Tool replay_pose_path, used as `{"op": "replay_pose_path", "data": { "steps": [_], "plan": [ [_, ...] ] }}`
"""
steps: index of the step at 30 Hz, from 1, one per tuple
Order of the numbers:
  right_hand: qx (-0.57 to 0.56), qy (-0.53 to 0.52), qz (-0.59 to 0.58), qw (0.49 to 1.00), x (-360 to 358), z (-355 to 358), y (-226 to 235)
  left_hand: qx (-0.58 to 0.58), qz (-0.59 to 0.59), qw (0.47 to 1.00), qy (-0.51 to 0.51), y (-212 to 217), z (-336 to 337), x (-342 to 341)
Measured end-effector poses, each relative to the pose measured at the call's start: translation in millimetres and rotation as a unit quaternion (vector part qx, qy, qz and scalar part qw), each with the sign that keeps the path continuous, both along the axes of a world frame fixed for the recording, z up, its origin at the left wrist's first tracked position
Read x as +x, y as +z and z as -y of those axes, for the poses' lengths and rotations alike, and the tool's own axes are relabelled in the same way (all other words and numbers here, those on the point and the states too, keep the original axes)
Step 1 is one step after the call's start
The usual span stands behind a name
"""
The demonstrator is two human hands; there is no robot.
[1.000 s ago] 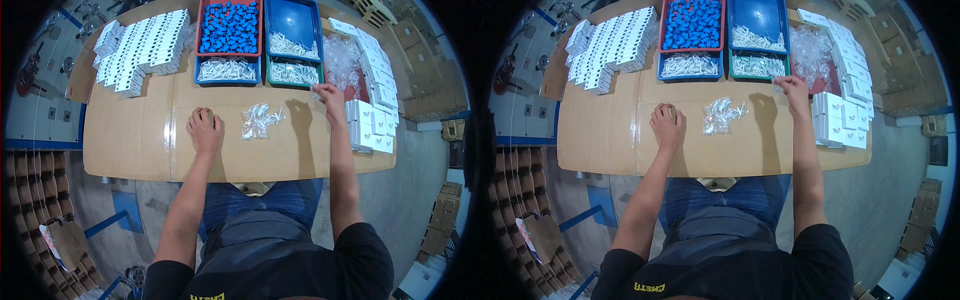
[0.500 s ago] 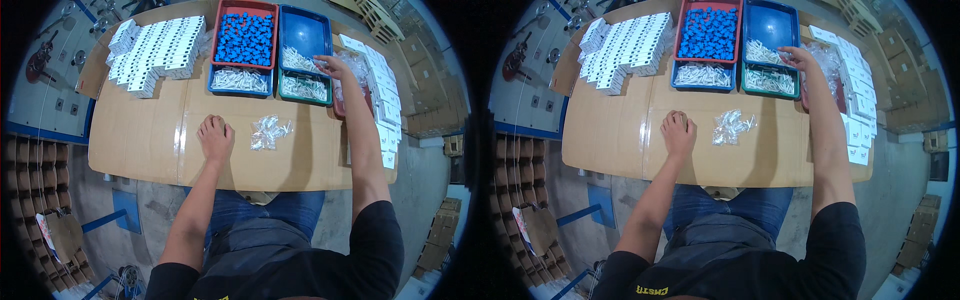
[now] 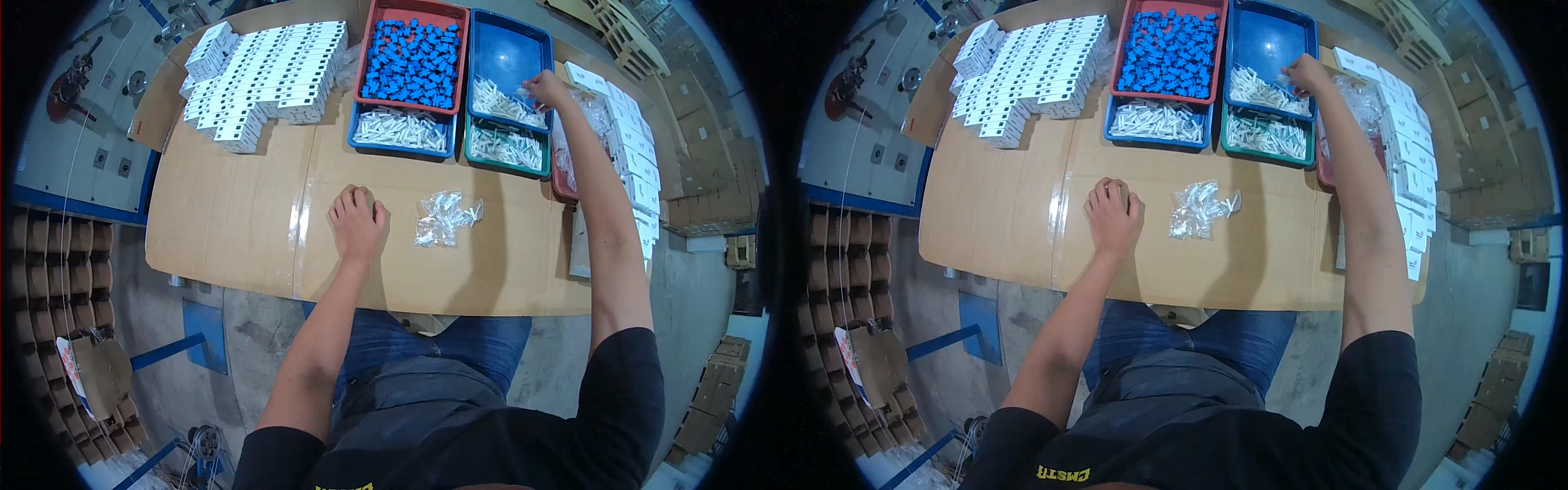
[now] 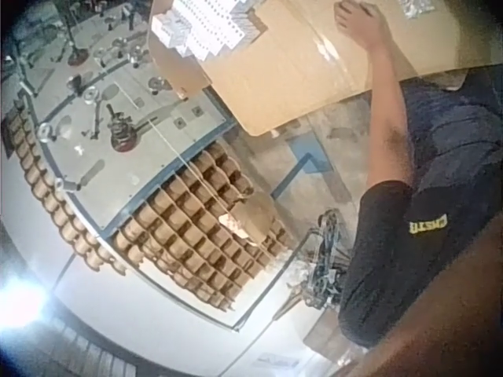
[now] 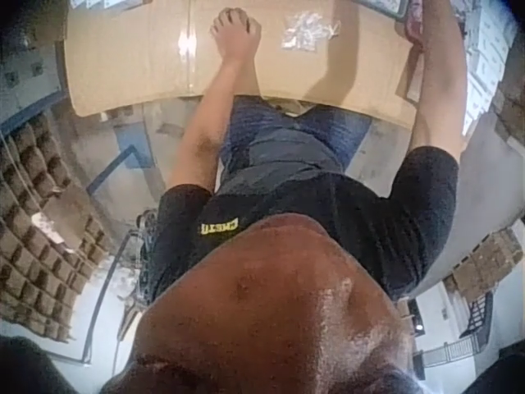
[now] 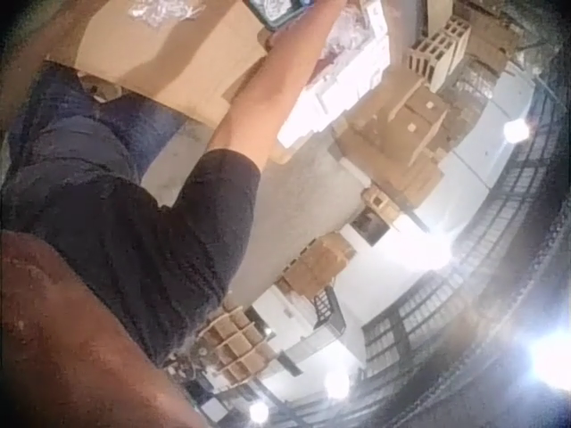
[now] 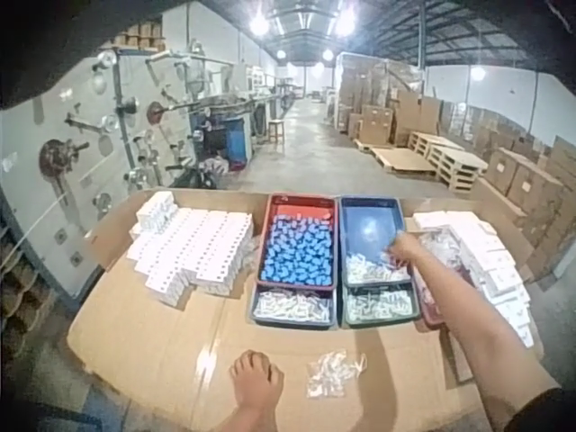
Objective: Picking small components from bins, placing them into plastic bags, and packing them into white boxes.
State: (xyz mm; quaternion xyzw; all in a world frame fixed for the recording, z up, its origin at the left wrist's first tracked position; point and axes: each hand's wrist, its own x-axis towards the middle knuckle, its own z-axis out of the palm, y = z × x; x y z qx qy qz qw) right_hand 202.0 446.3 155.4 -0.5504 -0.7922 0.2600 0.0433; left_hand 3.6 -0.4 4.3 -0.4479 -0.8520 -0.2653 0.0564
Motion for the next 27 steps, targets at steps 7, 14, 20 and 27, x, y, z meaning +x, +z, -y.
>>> {"op": "replay_pose_path", "data": {
  "steps": [7,14,20,27],
  "plan": [
    [0.137,0.126,0.029,0.982,10.5,-7.2,-7.8,-0.007,0.009,1.0,-0.003,3.2,-3.8,2.9],
    [0.111,0.069,0.002,0.991,10.8,-4.4,-12.3,-0.01,0.0,1.0,0.001,0.2,0.8,-0.7],
    [0.092,0.024,-0.069,0.993,27.4,-23.8,-28.1,-0.001,-0.005,1.0,-0.002,-0.6,0.8,1.1],
    [0.118,-0.143,-0.011,0.983,103.1,-51.4,-42.0,0.005,-0.008,1.0,-0.005,-6.0,1.0,-2.9]
  ]
}}
